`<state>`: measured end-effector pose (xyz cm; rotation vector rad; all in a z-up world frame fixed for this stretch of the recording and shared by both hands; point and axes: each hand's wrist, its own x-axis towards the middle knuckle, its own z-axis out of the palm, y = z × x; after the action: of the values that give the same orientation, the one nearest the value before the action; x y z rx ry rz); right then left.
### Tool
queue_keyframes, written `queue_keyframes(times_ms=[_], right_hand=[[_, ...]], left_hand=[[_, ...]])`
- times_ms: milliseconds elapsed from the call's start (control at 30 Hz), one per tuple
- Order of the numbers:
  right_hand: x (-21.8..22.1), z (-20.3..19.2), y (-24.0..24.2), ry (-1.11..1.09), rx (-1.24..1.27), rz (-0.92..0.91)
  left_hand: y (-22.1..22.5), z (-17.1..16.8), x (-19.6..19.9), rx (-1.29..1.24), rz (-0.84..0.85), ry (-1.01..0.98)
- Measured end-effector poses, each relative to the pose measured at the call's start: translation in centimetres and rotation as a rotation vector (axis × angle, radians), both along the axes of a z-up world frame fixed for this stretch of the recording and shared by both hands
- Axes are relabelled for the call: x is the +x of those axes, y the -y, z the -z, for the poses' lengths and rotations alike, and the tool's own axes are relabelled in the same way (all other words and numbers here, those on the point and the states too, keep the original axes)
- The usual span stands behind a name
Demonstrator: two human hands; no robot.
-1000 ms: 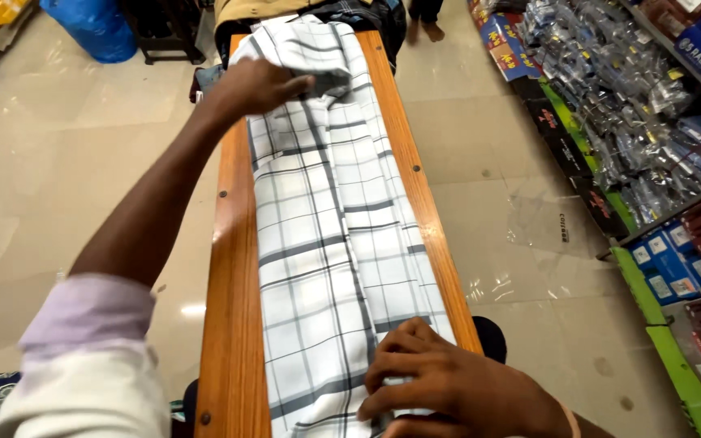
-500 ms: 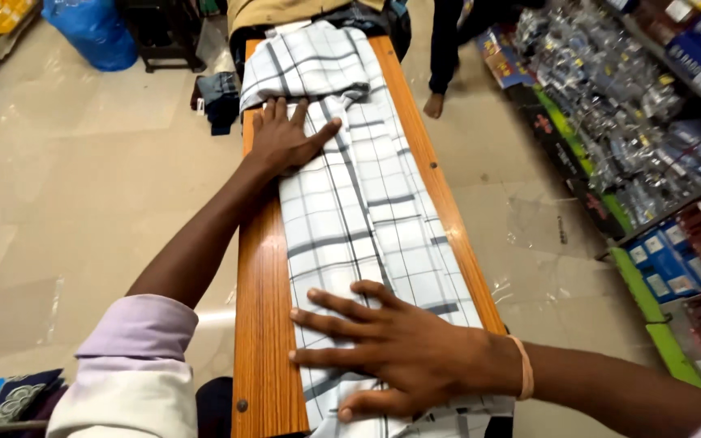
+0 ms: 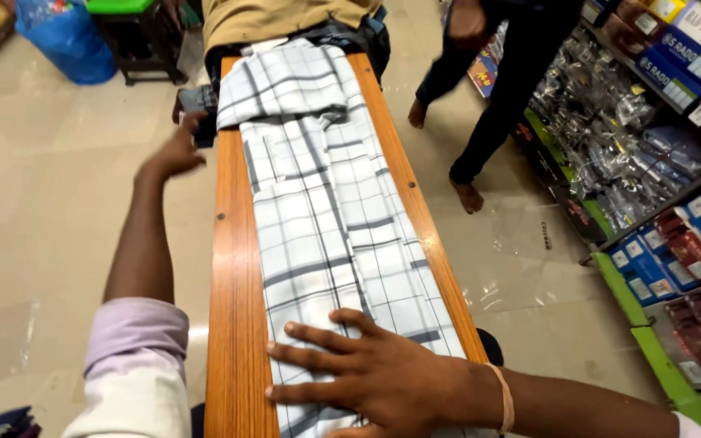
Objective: The person folds a plaid shirt on a wooden folding board in a store aisle. They smooth the fabric with both hands, fold the sleeves and sides inward, press the folds flat, and lift the folded shirt at the end.
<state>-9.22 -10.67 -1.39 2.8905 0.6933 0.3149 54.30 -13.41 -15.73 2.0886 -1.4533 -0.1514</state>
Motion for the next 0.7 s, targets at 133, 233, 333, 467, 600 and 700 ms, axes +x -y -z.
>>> queue_keyframes(times_ms=[133, 233, 333, 467, 600, 700], right_hand=[[0.1, 0.7, 0.3, 0.027, -0.025, 0.007], [0.0, 0.6, 0.3, 0.006, -0.01, 0.001], [-0.2, 0.5, 0.3, -0.166, 0.253, -0.027], [-0.2, 0.6, 0.3, -0.217, 0.377, -0.04], [-0.3, -0.3, 0.1, -0.203, 0.361, -0.033], [-0.2, -0.9, -0.1, -0.35, 0.577, -0.029]], left_hand=[[0.1, -1.0, -6.7, -0.194, -0.034, 0.128], [0.9, -3.1, -9.8, -0.018, -0.358, 0.173], [1.7, -4.2, -9.8, -0.06, -0.428, 0.033], [3.6, -6.0, -5.1, -0.514, -0.562, 0.189], [5.3, -14.4, -6.5, -1.138, -0.135, 0.123], [2.4, -17.6, -11.5, -1.137, 0.002, -0.048]])
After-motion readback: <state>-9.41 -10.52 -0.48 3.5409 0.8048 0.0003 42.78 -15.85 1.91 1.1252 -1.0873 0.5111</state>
